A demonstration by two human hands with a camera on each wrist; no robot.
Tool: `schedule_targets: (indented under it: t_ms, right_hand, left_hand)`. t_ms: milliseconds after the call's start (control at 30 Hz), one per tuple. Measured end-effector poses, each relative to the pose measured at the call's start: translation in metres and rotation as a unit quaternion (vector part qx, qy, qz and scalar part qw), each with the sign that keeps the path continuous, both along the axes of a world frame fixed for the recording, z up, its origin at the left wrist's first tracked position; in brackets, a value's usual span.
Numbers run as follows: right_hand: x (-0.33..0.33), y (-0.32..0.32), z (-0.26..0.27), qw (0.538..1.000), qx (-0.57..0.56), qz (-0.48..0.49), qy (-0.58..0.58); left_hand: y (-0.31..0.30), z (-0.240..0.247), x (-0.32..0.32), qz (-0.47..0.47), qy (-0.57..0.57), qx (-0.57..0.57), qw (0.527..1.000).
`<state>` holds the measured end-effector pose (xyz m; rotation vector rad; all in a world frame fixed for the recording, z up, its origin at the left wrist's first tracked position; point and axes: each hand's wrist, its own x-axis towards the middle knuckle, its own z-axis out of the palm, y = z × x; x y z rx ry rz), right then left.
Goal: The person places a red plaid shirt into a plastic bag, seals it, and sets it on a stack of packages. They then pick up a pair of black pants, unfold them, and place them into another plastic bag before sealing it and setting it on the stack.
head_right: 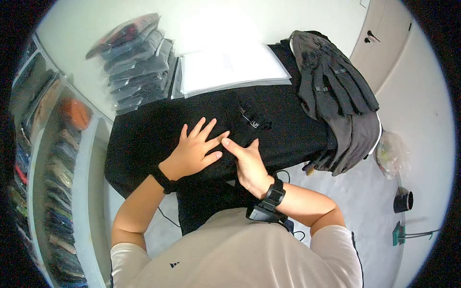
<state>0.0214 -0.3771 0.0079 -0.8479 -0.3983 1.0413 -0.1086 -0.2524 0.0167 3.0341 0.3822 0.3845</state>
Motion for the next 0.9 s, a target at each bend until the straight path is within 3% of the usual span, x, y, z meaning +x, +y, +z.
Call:
schedule_targets:
  t_ms: [100, 167, 233, 267, 300, 367, 467, 533, 567, 633, 767, 833, 900]
  right_hand:
    - [-0.012, 0.006, 0.0, 0.997, -0.007, -0.066, -0.034]
    - [0.0, 0.009, -0.008, 0.994, -0.035, -0.069, 0.079]
    - [0.014, 0.007, -0.011, 0.99, -0.035, -0.056, 0.123]
    - [0.024, 0.007, -0.012, 0.99, -0.027, -0.04, 0.131]
    - [0.037, 0.007, -0.011, 0.99, -0.02, -0.023, 0.138]
    - [0.061, -0.004, 0.003, 0.98, -0.036, -0.033, 0.194]
    - [0.09, -0.027, 0.018, 0.984, -0.022, -0.081, 0.157]
    - [0.114, -0.041, 0.005, 0.982, 0.018, -0.115, 0.151]
    - [0.131, -0.047, -0.009, 0.982, 0.033, -0.124, 0.141]
    - [0.148, -0.059, -0.021, 0.977, 0.037, -0.15, 0.15]
    - [0.161, -0.068, -0.041, 0.978, 0.041, -0.149, 0.142]
    - [0.159, -0.064, -0.041, 0.975, 0.046, -0.162, 0.146]
    - [0.16, -0.062, -0.042, 0.974, 0.051, -0.141, 0.172]
  left_hand:
    - [-0.001, -0.001, 0.0, 0.003, 0.006, 0.011, 1.0]
    - [0.002, -0.003, 0.004, 0.007, -0.005, -0.002, 1.0]
    - [0.011, 0.008, 0.008, 0.012, -0.007, 0.026, 1.0]
    - [0.03, 0.014, 0.013, -0.034, -0.117, -0.105, 0.987]
    - [0.049, 0.023, 0.017, -0.079, -0.225, -0.232, 0.943]
    - [0.079, 0.046, 0.02, 0.079, -0.297, -0.278, 0.91]
    - [0.147, 0.026, 0.031, 0.13, -0.308, -0.292, 0.896]
    - [0.181, 0.011, 0.045, 0.188, -0.212, -0.191, 0.94]
    - [0.186, 0.01, 0.054, 0.23, -0.164, -0.226, 0.932]
    - [0.211, -0.008, 0.069, 0.225, -0.104, -0.168, 0.954]
    - [0.247, -0.035, 0.098, 0.249, -0.049, -0.17, 0.952]
    - [0.226, -0.013, 0.101, 0.272, -0.01, -0.147, 0.951]
    - [0.233, -0.025, 0.108, 0.301, -0.012, -0.111, 0.947]
